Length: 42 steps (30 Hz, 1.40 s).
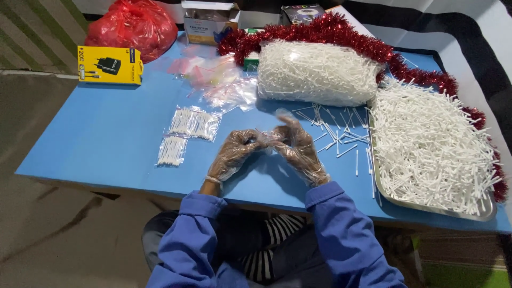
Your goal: The person picks up cotton swabs by hand and places them into a small plastic bag.
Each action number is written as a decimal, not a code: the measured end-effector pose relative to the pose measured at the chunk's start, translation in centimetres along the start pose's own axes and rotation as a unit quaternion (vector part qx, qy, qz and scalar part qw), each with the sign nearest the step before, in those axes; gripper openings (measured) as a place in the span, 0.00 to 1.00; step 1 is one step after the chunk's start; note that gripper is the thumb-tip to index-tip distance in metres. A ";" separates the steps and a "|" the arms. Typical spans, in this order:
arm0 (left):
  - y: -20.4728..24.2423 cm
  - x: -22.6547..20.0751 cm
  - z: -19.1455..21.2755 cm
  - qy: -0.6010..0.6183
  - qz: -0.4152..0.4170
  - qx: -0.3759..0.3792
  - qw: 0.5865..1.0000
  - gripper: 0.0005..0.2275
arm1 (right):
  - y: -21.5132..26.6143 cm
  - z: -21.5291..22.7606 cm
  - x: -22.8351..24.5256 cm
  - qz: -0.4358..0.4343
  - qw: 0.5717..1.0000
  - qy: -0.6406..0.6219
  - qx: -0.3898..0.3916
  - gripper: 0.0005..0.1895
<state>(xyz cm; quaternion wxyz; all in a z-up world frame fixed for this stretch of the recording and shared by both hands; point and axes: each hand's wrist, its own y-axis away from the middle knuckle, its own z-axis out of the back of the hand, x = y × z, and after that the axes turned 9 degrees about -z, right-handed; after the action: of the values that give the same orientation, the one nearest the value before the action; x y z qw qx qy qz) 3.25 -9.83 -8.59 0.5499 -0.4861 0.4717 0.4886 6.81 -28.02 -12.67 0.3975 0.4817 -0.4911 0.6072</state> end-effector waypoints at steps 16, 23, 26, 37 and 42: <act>-0.3 1.8 0.8 0.044 -0.046 0.013 0.998 0.07 | 0.3 -0.3 2.7 -0.048 0.998 -0.044 0.006 0.05; -0.5 2.5 1.1 0.034 -0.059 0.012 0.998 0.10 | -0.6 0.8 -1.0 -0.069 0.993 -0.091 0.010 0.06; -0.7 3.1 1.0 0.066 -0.059 0.019 0.996 0.08 | -1.0 1.0 -2.0 -0.054 0.993 -0.100 0.039 0.08; 0.0 1.4 1.3 0.027 -0.056 0.013 0.998 0.07 | -0.7 0.9 -1.2 -0.074 0.993 -0.076 0.056 0.09; -0.8 2.7 1.2 0.013 -0.063 0.009 0.998 0.04 | -0.5 1.1 0.0 -0.070 0.996 -0.016 0.053 0.07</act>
<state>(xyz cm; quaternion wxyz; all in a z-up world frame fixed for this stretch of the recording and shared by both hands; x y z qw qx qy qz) 4.34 -8.44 -11.14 0.5780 -0.5165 0.4513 0.4422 7.46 -29.00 -12.50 0.4052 0.5452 -0.4293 0.5952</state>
